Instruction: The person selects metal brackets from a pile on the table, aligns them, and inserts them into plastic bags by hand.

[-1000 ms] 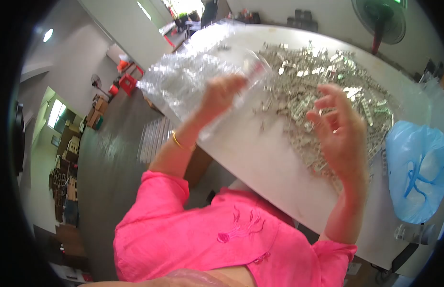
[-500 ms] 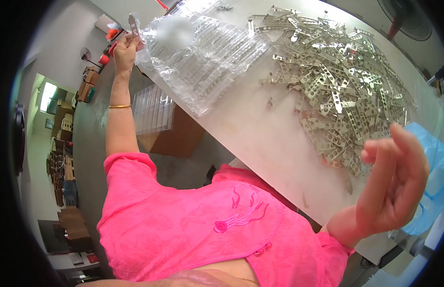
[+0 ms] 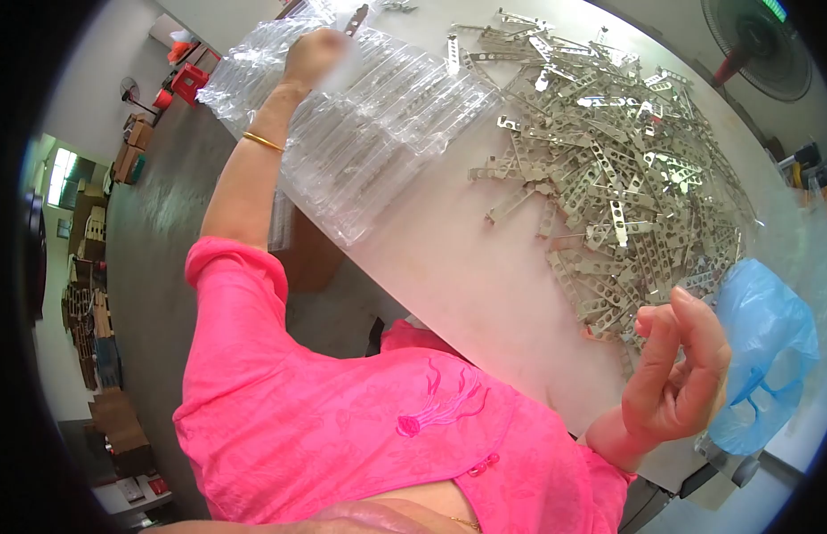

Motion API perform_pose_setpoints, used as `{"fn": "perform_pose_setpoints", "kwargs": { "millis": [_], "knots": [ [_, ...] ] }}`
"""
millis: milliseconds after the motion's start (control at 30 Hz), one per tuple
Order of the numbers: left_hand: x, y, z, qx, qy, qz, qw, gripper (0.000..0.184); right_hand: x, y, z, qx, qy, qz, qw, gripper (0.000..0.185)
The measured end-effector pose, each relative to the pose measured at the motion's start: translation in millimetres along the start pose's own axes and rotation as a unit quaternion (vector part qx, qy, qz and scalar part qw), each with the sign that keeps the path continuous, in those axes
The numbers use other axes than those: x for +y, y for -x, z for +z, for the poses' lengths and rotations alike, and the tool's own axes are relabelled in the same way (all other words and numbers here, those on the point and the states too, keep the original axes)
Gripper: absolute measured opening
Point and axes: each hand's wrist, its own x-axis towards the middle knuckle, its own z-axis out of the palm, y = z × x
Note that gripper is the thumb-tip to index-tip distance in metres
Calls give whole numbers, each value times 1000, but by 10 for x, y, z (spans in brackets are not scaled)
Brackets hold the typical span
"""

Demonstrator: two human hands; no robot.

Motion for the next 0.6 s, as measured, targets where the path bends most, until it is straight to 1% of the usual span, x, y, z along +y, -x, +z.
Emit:
{"fn": "perform_pose_setpoints", "kwargs": {
  "millis": [33,67,100,167,200,267,400,467,600],
  "knots": [
    [17,-30,70,-13,-13,-6,1000,19,-4,-1,5,0,2,5,1000,20],
    [23,-46,119,-6,-24,21,999,20,0,-1,7,3,6,6,1000,20],
    [35,-70,167,-7,-22,25,999,20,8,0,7,3,12,11,1000,19],
    [45,-114,253,-41,-60,-1,997,20,12,-6,4,6,19,18,1000,19],
    [47,-130,292,-41,-59,2,997,20,14,-13,2,3,21,18,1000,18],
    [20,-157,390,-64,-102,-28,992,19,21,-18,-16,1,25,18,1000,17],
    [-2,-152,480,-67,-119,-23,990,22,37,-24,-36,-4,37,7,999,15],
    [66,-125,452,-124,-144,-57,980,21,34,-30,-43,-2,37,4,999,14],
    [80,-107,530,-131,-188,-63,971,23,21,-48,-53,-5,46,7,999,15]
  ]
}}
